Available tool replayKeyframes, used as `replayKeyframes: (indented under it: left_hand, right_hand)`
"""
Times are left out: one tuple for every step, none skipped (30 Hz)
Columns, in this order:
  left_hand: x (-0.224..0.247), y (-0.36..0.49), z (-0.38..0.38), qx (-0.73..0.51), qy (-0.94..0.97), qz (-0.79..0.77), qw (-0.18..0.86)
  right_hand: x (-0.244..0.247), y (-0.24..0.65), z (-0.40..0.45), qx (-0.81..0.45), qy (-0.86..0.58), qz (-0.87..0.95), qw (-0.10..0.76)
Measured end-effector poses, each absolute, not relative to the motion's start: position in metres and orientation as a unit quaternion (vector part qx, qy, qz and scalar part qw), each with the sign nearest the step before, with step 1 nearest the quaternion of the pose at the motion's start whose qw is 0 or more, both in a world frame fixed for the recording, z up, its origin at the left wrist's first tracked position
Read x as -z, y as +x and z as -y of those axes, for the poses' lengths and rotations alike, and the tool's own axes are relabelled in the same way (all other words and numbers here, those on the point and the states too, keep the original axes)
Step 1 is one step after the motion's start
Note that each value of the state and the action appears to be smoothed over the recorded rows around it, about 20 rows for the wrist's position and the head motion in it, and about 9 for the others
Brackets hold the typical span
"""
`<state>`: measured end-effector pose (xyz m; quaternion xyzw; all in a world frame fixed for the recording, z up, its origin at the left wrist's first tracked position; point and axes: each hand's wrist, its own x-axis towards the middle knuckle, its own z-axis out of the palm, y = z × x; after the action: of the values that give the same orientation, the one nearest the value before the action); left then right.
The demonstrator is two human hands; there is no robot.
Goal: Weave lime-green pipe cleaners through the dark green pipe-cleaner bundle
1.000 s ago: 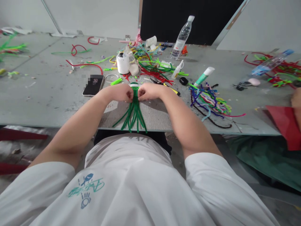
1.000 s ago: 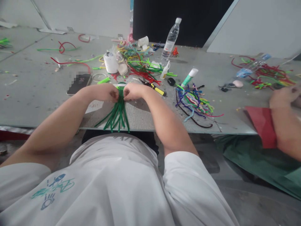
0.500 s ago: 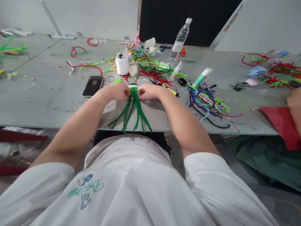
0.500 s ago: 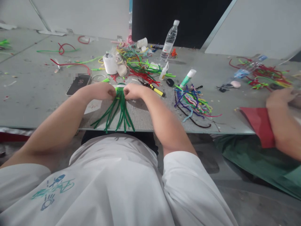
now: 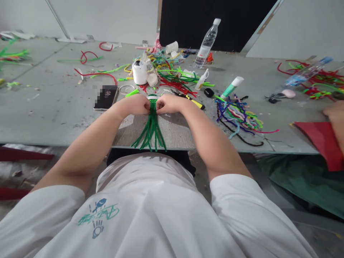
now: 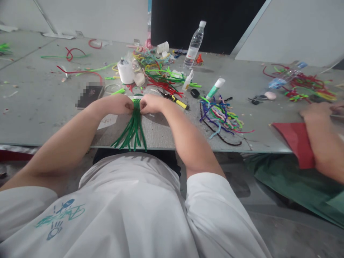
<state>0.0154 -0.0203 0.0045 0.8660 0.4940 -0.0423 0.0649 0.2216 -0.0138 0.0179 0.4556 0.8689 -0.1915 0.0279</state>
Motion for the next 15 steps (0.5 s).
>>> replayKeyframes:
  left_hand:
    - [-0.004,0.015,0.02,0.043,0.867,-0.493,0.061]
    - [-0.004,0.014,0.019,0.043,0.867,-0.493,0.056]
    - [-0.004,0.013,0.018,0.042,0.868,-0.493,0.051]
    - [-0.003,0.013,0.017,0.04,0.868,-0.493,0.044]
    - [-0.002,0.012,0.017,0.037,0.868,-0.494,0.038]
    - [-0.001,0.012,0.016,0.034,0.867,-0.496,0.032]
    - [0.0,0.013,0.015,0.03,0.866,-0.499,0.026]
    - [0.001,0.013,0.015,0.026,0.864,-0.503,0.021]
    - [0.002,0.013,0.015,0.021,0.861,-0.508,0.015]
    - [0.003,0.014,0.014,0.016,0.857,-0.514,0.01]
    - [0.004,0.014,0.014,0.011,0.854,-0.52,0.006]
    - [0.006,0.014,0.013,0.006,0.851,-0.526,0.002]
    - [0.007,0.015,0.013,0.002,0.848,-0.531,-0.001]
    - [0.008,0.015,0.012,-0.002,0.845,-0.535,-0.003]
    - [0.01,0.016,0.011,-0.006,0.843,-0.538,-0.005]
  right_hand:
    - [-0.018,0.222,0.014,0.186,0.455,-0.87,0.03]
    - [-0.018,0.222,0.013,0.181,0.455,-0.871,0.031]
    - [-0.017,0.223,0.013,0.175,0.454,-0.873,0.03]
    - [-0.017,0.223,0.012,0.17,0.454,-0.874,0.029]
    - [-0.017,0.223,0.012,0.162,0.452,-0.877,0.028]
    - [-0.016,0.224,0.011,0.154,0.45,-0.879,0.026]
    - [-0.015,0.224,0.01,0.146,0.448,-0.882,0.025]
    - [-0.015,0.224,0.009,0.138,0.446,-0.884,0.023]
    - [-0.014,0.224,0.009,0.131,0.445,-0.886,0.022]
    - [-0.013,0.224,0.008,0.126,0.445,-0.886,0.021]
    - [-0.012,0.224,0.007,0.122,0.446,-0.886,0.019]
    - [-0.011,0.224,0.006,0.12,0.447,-0.886,0.017]
    - [-0.01,0.223,0.004,0.117,0.449,-0.886,0.016]
    - [-0.009,0.223,0.004,0.114,0.451,-0.885,0.014]
    - [-0.008,0.223,0.003,0.111,0.453,-0.885,0.012]
